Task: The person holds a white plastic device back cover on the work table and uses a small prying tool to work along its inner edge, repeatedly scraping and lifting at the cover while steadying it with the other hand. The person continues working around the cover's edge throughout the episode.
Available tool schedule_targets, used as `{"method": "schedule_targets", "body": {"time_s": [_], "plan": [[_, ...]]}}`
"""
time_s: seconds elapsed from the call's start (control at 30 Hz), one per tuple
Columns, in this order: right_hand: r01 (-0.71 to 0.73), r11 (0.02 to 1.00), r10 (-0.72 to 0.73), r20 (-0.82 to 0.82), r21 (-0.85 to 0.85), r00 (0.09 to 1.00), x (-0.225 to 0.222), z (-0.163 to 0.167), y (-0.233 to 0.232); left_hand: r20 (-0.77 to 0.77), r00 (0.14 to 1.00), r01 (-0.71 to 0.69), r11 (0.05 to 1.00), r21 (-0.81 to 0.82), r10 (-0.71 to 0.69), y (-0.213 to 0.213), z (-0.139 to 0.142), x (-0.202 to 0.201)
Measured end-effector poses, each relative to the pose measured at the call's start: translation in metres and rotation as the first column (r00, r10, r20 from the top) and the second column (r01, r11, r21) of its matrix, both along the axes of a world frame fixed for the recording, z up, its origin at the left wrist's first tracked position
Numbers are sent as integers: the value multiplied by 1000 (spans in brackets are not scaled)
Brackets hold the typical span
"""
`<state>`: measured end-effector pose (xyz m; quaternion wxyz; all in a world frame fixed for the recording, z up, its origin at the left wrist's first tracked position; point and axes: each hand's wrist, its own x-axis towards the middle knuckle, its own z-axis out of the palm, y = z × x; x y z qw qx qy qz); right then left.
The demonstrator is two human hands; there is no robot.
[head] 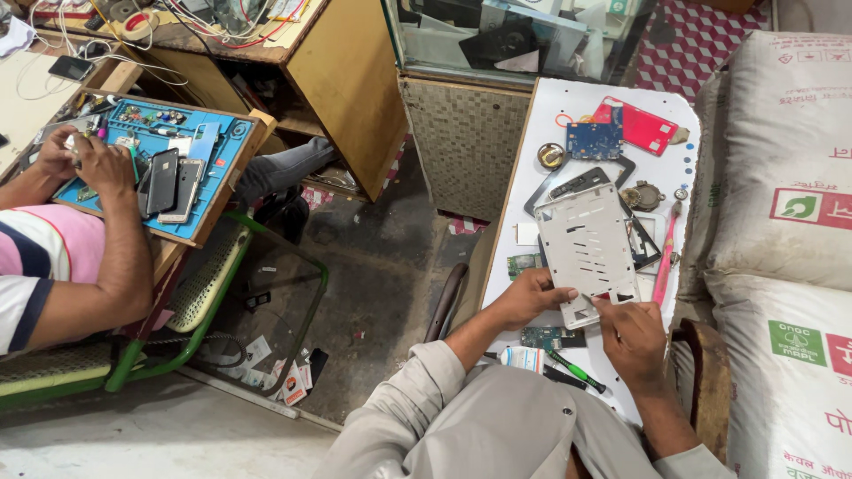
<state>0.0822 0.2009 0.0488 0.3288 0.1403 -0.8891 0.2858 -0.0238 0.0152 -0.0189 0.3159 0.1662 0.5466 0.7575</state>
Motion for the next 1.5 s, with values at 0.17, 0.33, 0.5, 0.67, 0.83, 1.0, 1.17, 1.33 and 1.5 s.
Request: {"method": "schedule_targets", "body": {"time_s": [0.17, 0.33, 0.5, 0.67, 0.83, 1.0, 1.17, 1.33, 1.5], "plan": [[201, 979, -200, -32, 26, 979, 0, -2, 2, 1, 1000, 7, 999, 36, -7, 1, -1, 0], [90, 994, -88, -27, 61, 996, -1, 0, 0, 6, 1000, 11, 1000, 21, -11, 0, -2, 0], [192, 981, -192, -36, -9, 981, 1, -6, 4, 11, 1000, 4, 999, 42, -4, 1, -4, 0], [147, 980, -140, -60, 131, 988, -3, -35, 16, 22, 1000, 14, 1000, -2, -14, 1, -4, -3], [182, 978, -180, -29, 99, 983, 2, -70, 24, -23, 1000, 14, 1000, -2, -14, -2, -5, -3], [100, 985, -93, -53, 143, 994, 3, -88, 35, -22, 999, 32, 992, 118, -30, -3, -7, 0], [166, 975, -168, 2, 147, 986, 5, -95, 42, -4, 999, 37, 988, 147, -36, -1, -7, 0], [110, 985, -109, -15, 135, 994, 6, -90, 39, -23, 999, 39, 994, 105, -37, 0, -9, 0], [245, 940, -239, -50, 239, 970, 1, -69, 28, -33, 999, 17, 996, 89, -14, 2, -14, -3]]}}
